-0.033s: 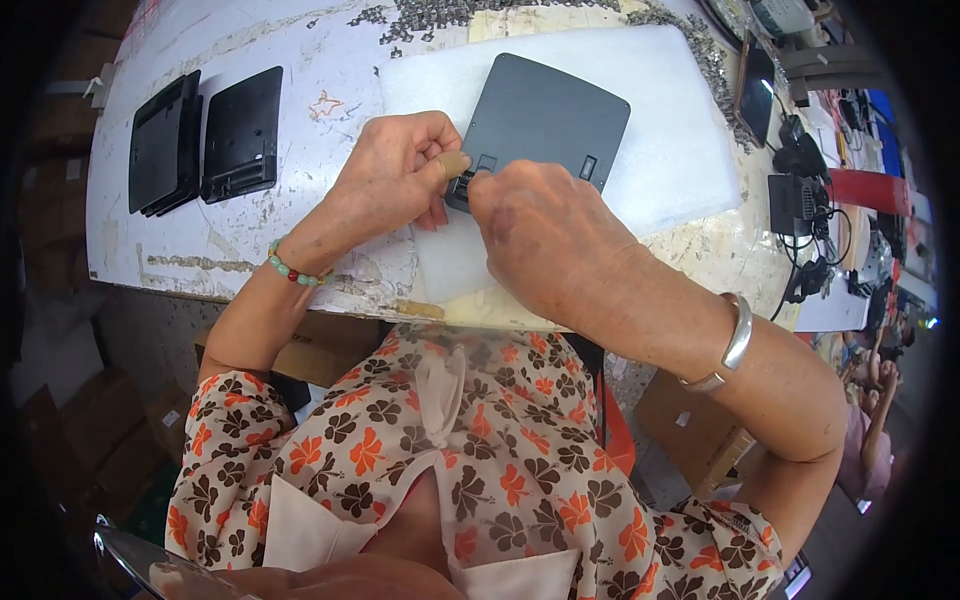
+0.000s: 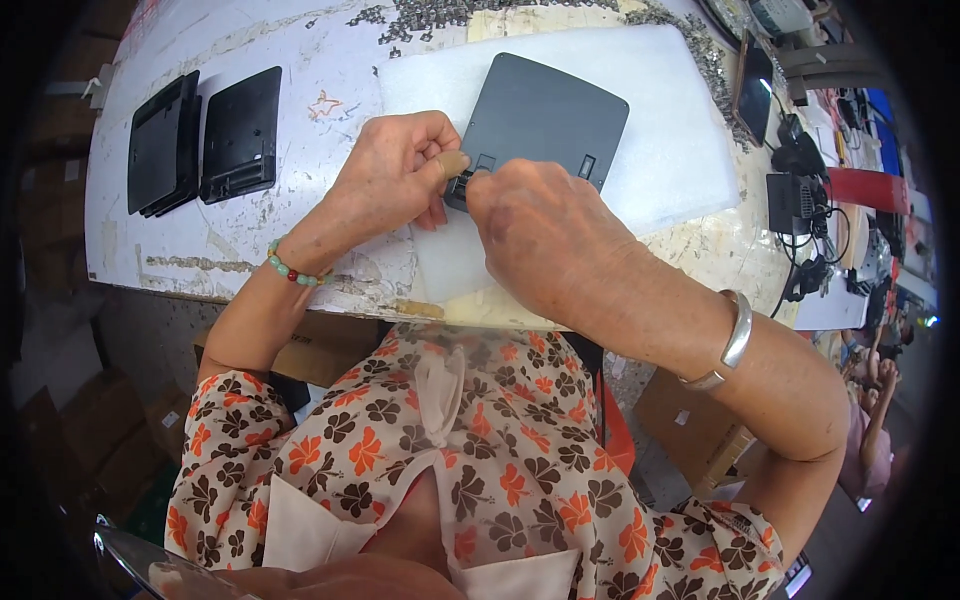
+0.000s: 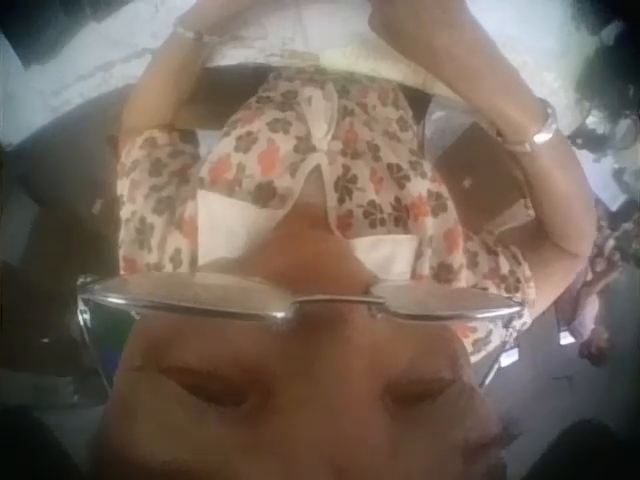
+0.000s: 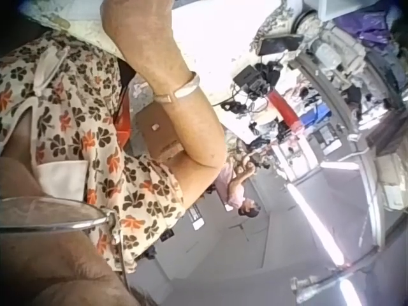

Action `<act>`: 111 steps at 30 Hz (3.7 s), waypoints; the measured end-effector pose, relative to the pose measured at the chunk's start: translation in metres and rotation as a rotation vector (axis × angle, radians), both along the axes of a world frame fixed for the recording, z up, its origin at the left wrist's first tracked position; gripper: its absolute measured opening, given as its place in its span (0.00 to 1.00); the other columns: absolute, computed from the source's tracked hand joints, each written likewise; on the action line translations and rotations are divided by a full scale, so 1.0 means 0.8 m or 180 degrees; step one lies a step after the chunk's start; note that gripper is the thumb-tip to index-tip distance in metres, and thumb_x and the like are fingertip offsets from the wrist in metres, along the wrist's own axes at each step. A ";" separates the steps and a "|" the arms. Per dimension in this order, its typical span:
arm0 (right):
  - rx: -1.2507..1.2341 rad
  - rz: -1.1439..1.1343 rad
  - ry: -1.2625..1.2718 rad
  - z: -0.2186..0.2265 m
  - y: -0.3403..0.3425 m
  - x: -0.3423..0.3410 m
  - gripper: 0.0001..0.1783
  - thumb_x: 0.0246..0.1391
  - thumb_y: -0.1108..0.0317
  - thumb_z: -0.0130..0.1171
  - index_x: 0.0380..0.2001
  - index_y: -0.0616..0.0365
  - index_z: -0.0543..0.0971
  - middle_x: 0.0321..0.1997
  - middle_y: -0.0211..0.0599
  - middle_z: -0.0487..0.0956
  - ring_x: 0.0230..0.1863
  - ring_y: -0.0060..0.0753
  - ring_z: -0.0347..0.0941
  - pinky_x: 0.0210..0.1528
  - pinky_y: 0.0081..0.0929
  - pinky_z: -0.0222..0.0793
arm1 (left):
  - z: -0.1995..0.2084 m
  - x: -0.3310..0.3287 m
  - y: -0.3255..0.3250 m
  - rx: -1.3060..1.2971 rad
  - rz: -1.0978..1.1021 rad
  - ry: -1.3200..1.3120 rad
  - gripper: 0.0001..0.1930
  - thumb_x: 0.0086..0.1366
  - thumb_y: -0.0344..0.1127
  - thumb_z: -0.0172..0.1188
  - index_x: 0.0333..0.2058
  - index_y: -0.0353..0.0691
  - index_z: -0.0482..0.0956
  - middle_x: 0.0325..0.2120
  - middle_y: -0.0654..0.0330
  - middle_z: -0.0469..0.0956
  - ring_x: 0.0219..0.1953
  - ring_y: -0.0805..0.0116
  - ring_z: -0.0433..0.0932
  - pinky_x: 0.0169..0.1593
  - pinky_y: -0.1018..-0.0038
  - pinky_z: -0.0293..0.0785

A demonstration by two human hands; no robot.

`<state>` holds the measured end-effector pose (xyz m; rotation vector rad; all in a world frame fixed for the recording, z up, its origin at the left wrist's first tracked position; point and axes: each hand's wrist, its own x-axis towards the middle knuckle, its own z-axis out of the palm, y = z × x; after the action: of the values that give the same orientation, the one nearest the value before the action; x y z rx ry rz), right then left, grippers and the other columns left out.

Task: The person installs metal contact pieces into a plastic housing using a pointed tool and their fingers, then receives a leaf-wrapped food item and unwraps it by hand.

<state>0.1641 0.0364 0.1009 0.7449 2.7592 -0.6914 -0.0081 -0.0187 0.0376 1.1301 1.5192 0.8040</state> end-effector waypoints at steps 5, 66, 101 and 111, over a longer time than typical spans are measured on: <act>0.0097 0.0081 0.0130 -0.006 -0.002 0.003 0.07 0.49 0.85 0.53 0.33 0.67 0.76 0.20 0.49 0.74 0.25 0.53 0.77 0.29 0.43 0.74 | -0.004 0.003 0.003 0.0034 0.0012 0.0058 0.07 0.67 0.28 0.57 0.30 0.31 0.75 0.17 0.62 0.77 0.18 0.73 0.81 0.20 0.77 0.78; -0.0168 0.0011 -0.0378 0.003 0.021 -0.004 0.09 0.56 0.80 0.47 0.32 0.69 0.77 0.26 0.54 0.79 0.31 0.51 0.80 0.35 0.40 0.79 | -0.003 -0.001 0.007 0.0267 -0.0365 0.0623 0.17 0.64 0.28 0.53 0.15 0.32 0.69 0.08 0.59 0.69 0.08 0.69 0.72 0.11 0.71 0.67; 0.1192 -0.0220 0.3907 -0.001 0.073 0.131 0.08 0.47 0.76 0.65 0.34 0.54 0.82 0.34 0.34 0.80 0.34 0.37 0.80 0.33 0.29 0.75 | -0.010 0.010 0.010 0.0240 0.0308 -0.0434 0.22 0.76 0.46 0.48 0.33 0.32 0.79 0.19 0.58 0.78 0.16 0.71 0.79 0.11 0.84 0.60; 0.1498 -0.0034 0.2454 -0.095 0.067 0.191 0.07 0.52 0.70 0.61 0.35 0.53 0.82 0.41 0.29 0.81 0.41 0.34 0.78 0.32 0.33 0.77 | -0.035 -0.004 0.016 0.0850 0.0536 -0.0178 0.18 0.75 0.45 0.54 0.33 0.35 0.79 0.18 0.63 0.75 0.12 0.77 0.72 0.14 0.86 0.59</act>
<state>0.3165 0.0896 0.0250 0.6672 3.7069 -0.3697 -0.0114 -0.0056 0.0095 1.1711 1.5051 1.1718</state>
